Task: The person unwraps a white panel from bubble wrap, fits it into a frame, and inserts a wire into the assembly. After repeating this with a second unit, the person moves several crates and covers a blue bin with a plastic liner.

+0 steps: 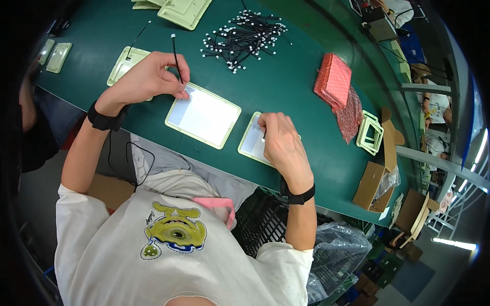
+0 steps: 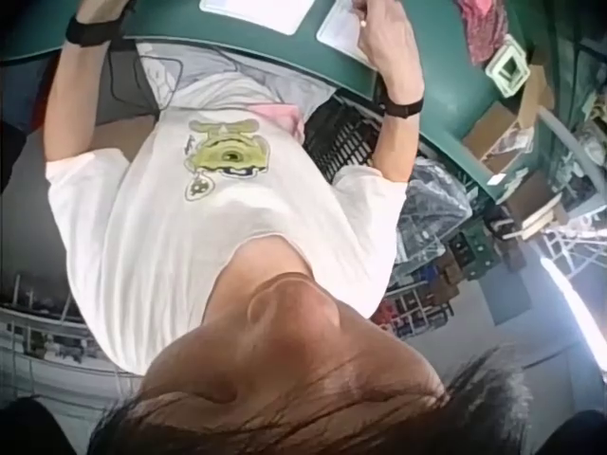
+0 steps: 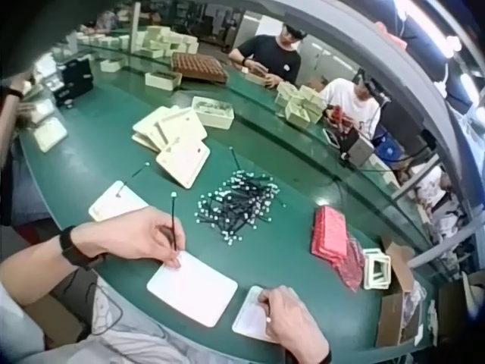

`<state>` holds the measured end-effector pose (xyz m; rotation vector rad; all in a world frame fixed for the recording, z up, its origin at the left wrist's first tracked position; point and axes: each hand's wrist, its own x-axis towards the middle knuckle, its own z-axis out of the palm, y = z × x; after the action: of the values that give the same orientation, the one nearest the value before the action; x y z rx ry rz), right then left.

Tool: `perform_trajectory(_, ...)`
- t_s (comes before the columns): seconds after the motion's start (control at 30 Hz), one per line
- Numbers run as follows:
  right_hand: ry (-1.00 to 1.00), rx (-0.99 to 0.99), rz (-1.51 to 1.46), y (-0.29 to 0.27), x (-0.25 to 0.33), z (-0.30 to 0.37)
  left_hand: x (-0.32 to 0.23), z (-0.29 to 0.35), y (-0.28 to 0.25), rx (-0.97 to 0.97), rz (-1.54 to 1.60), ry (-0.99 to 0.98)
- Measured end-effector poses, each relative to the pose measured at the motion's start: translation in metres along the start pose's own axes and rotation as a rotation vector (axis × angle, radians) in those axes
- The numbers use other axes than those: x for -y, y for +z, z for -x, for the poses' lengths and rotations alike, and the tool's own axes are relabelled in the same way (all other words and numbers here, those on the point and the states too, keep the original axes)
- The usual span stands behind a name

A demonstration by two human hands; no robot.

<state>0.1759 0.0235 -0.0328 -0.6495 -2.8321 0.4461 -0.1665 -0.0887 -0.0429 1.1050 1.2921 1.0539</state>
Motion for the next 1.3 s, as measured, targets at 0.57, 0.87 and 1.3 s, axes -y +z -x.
perform_trajectory(0.57, 0.033, -0.005, 0.016, -0.004, 0.007, 0.001, 0.006, -0.004, 0.02, 0.015, -0.568, 0.238)
perform_trajectory(0.87, 0.038, -0.022, 0.002, -0.004, 0.001, -0.001, 0.007, -0.003, 0.026, -0.003, -0.67, 0.364)
perform_trajectory(1.3, 0.025, -0.066, 0.023, -0.005, 0.002, -0.006, 0.002, -0.006, 0.027, -0.037, -0.799, 0.399)
